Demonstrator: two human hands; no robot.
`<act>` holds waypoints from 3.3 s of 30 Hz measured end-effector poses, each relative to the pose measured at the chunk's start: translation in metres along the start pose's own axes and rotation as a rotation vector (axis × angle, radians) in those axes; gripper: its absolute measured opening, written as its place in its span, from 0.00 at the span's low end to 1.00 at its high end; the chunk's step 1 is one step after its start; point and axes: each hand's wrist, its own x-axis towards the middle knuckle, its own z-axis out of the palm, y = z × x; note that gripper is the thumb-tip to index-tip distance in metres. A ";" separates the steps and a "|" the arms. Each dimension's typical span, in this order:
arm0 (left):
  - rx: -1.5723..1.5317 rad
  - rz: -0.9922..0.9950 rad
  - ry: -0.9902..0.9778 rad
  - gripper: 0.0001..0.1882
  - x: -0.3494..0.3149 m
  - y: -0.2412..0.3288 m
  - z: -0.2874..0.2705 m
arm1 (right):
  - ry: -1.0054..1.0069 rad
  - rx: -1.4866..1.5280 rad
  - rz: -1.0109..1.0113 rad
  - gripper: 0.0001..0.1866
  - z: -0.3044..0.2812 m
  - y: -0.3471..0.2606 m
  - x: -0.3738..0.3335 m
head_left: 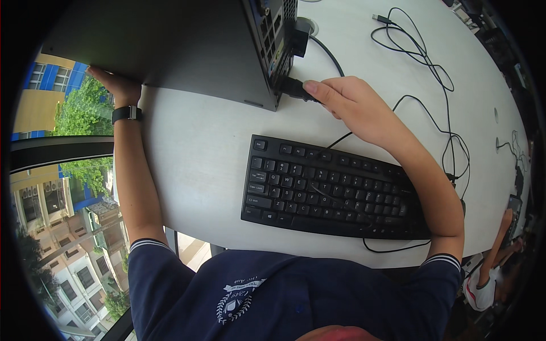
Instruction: The person is assembling a desktop computer by installing internal components and connecting cables.
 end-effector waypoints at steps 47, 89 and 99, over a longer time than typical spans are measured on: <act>-0.141 -0.056 -0.024 0.46 0.005 -0.001 -0.011 | 0.395 -0.468 -0.635 0.17 0.003 -0.006 -0.002; -0.132 0.011 -0.098 0.46 0.018 -0.014 -0.021 | 0.407 -0.517 -0.622 0.13 0.024 -0.007 0.010; -0.251 -0.127 -0.053 0.49 0.017 -0.008 -0.020 | 0.445 -0.400 -0.622 0.08 0.036 -0.010 0.013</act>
